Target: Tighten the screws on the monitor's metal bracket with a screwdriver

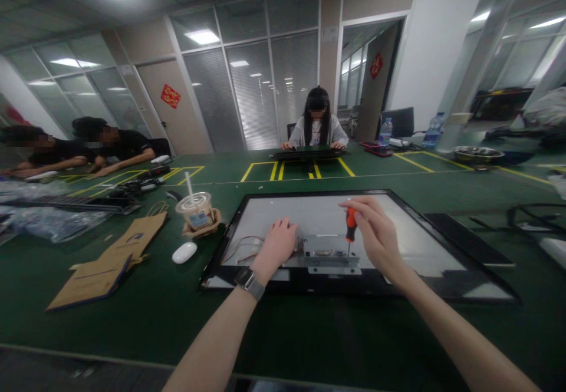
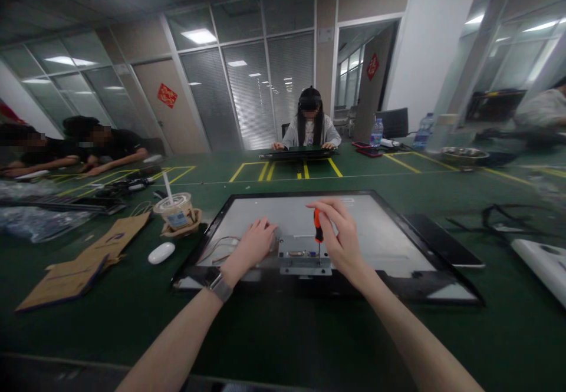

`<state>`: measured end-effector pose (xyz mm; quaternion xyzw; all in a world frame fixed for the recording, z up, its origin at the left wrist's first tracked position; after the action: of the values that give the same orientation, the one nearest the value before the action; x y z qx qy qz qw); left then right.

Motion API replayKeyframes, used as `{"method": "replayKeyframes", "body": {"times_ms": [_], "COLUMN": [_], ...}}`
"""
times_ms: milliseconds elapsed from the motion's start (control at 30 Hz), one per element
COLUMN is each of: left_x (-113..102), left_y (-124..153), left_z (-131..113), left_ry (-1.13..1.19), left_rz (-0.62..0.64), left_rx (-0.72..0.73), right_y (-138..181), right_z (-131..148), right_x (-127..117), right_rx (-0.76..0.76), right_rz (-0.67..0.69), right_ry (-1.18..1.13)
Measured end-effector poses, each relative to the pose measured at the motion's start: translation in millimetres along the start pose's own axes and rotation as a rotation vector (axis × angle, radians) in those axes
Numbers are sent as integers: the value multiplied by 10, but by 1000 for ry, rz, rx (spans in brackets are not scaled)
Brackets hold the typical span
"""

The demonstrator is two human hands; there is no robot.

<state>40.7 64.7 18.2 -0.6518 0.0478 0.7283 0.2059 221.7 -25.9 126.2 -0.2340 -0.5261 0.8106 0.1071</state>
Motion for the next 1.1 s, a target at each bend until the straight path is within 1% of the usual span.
{"method": "replayKeyframes", "body": {"times_ms": [100, 200, 300, 500, 667, 800, 967, 1033, 1100], "left_x": [-13, -20, -12, -7, -24, -28, -20, -15, -5], "left_y": [5, 8, 7, 3, 3, 0, 2, 1, -1], "left_z": [-2, 0, 4, 5, -1, 1, 3, 7, 10], "left_ry": [-2, 3, 4, 8, 19, 20, 14, 19, 26], "left_rz": [-9, -18, -18, -2, 4, 1, -3, -8, -6], "left_rx": [1, 3, 7, 4, -9, -11, -4, -6, -7], "right_y": [-12, -4, 26, 66, 97, 81, 19, 26, 50], "right_z": [-5, -46, -118, -209, -247, -217, -163, -182, -214], "right_x": [-3, -22, -21, 45, 114, 122, 43, 40, 74], "right_rx": [-5, 7, 45, 171, 291, 290, 203, 219, 267], "right_rz": [-6, -54, -93, -54, 13, 13, -55, -53, -17], "right_ry": [5, 19, -17, -148, -268, -320, -242, -218, -234]}}
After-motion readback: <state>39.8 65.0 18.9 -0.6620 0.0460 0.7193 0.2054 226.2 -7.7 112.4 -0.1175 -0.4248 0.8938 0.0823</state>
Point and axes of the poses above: each hand's wrist, its own y-axis away from the middle knuckle, its own x-axis out of the palm, z = x × y, the point moved 8 cm from there along -y, towards the middle knuckle, and after that the axes turned 8 degrees about -x, right-handed, at the moved point
